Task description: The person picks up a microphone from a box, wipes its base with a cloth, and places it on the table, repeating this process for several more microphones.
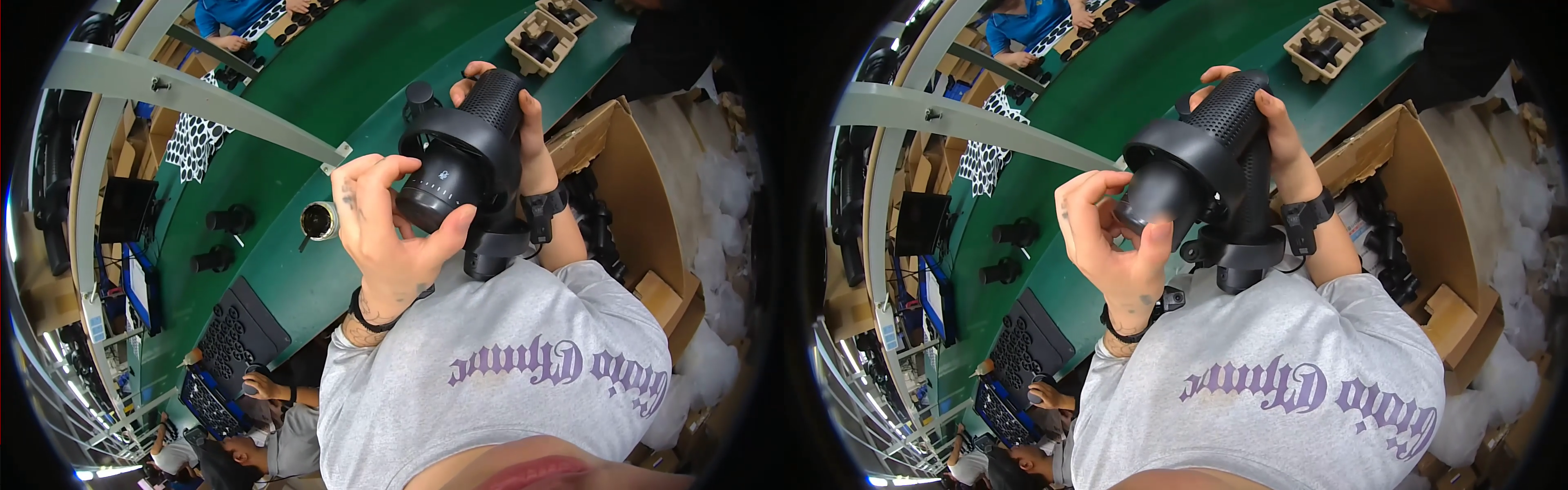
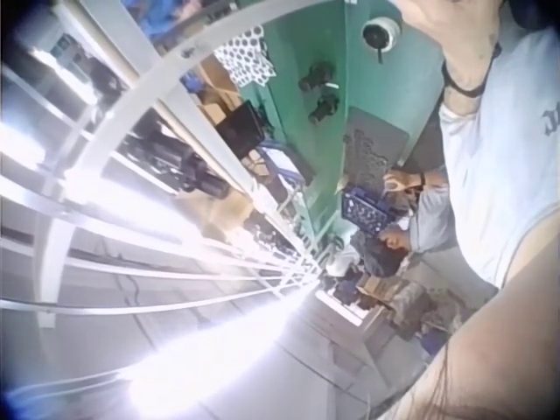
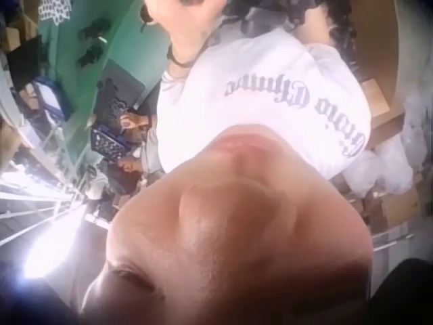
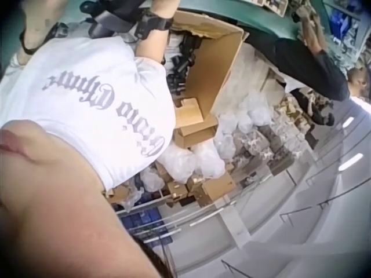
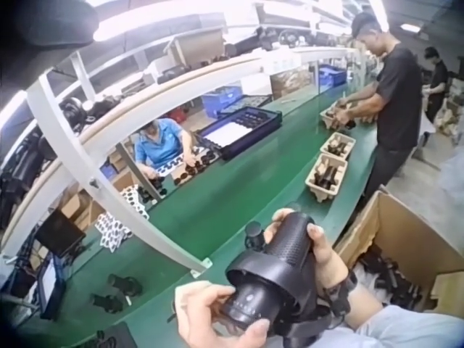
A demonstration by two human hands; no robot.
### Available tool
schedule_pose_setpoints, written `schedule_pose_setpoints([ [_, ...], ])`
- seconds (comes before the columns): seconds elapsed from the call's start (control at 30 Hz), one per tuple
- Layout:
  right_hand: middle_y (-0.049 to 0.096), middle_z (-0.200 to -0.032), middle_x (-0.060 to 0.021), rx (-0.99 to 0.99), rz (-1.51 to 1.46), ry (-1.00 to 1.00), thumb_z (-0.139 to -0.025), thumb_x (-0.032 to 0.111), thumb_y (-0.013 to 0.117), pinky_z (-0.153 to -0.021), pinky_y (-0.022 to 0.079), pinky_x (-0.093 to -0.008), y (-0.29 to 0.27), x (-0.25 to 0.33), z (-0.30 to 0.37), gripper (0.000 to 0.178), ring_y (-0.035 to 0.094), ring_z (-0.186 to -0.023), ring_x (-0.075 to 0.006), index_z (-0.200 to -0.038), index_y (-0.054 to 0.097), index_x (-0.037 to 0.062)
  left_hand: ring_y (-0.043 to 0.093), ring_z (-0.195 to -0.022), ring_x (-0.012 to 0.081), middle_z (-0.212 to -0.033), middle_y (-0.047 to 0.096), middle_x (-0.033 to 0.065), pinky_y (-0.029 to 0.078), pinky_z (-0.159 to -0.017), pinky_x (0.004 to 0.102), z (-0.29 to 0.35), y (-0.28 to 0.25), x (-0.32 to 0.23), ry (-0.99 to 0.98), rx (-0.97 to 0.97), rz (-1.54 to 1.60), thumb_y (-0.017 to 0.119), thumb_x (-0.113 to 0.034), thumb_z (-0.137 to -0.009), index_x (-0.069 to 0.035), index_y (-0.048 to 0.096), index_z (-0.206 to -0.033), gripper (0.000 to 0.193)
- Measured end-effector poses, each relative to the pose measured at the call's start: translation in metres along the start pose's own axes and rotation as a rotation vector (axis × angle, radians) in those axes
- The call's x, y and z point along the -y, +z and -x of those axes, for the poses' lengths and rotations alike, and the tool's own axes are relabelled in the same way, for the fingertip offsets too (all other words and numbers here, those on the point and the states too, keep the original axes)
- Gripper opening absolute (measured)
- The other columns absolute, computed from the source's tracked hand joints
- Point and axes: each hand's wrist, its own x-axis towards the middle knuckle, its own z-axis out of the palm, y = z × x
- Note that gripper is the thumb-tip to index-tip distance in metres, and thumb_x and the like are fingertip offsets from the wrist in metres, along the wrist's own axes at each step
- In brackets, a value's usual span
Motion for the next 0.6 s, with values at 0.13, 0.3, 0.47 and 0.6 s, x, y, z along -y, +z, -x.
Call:
schedule_pose_setpoints([
  [0.13, 0.059, -0.108, -0.0178, 0.088, -0.127, 0.030, -0.089, 0.048, 0.049, -0.083, 0.051, -0.0299, -0.013, -0.006, -0.003, 0.063, 0.063, -0.093, -0.0213, -0.124, 0.040, -0.0028, 0.053, -0.067, 0.0121, -0.102, 0.048, 0.0120, 0.041, -0.041, 0.0205, 0.000, -0.001, -0.001, 0.111, 0.031, 0.018, 0.084, -0.023, -0.054, -0.003, 0.061, -0.103, 0.057],
  [0.3, 0.061, -0.106, -0.0149, 0.014, -0.071, 0.100, -0.093, 0.046, 0.043, -0.084, 0.050, -0.0294, -0.006, -0.004, -0.003, 0.056, 0.063, -0.094, -0.0184, -0.122, 0.045, -0.0010, 0.054, -0.060, 0.0104, -0.098, 0.049, 0.0110, 0.045, -0.042, 0.0199, 0.001, 0.001, -0.004, 0.108, 0.048, -0.029, 0.086, -0.021, -0.052, -0.002, 0.061, -0.103, 0.060],
  [0.47, 0.061, -0.107, -0.0139, -0.021, -0.016, 0.156, -0.092, 0.047, 0.044, -0.086, 0.050, -0.0300, 0.001, -0.006, -0.003, 0.057, 0.062, -0.095, -0.0180, -0.126, 0.045, 0.0005, 0.051, -0.051, 0.0088, -0.085, 0.050, 0.0087, 0.041, -0.037, 0.0193, 0.002, 0.001, 0.002, -0.010, -0.057, -0.019, 0.087, -0.018, -0.055, 0.004, 0.059, -0.094, 0.053],
  [0.6, 0.062, -0.105, -0.0127, -0.022, 0.066, 0.186, -0.088, 0.051, 0.047, -0.085, 0.051, -0.0303, 0.003, -0.002, -0.005, 0.067, 0.063, -0.094, -0.0180, -0.130, 0.039, -0.0010, 0.047, -0.046, 0.0072, -0.082, 0.050, 0.0076, 0.037, -0.036, 0.0190, 0.001, 0.002, 0.001, -0.116, -0.057, 0.022, 0.086, -0.019, -0.058, 0.006, 0.057, -0.090, 0.050],
])
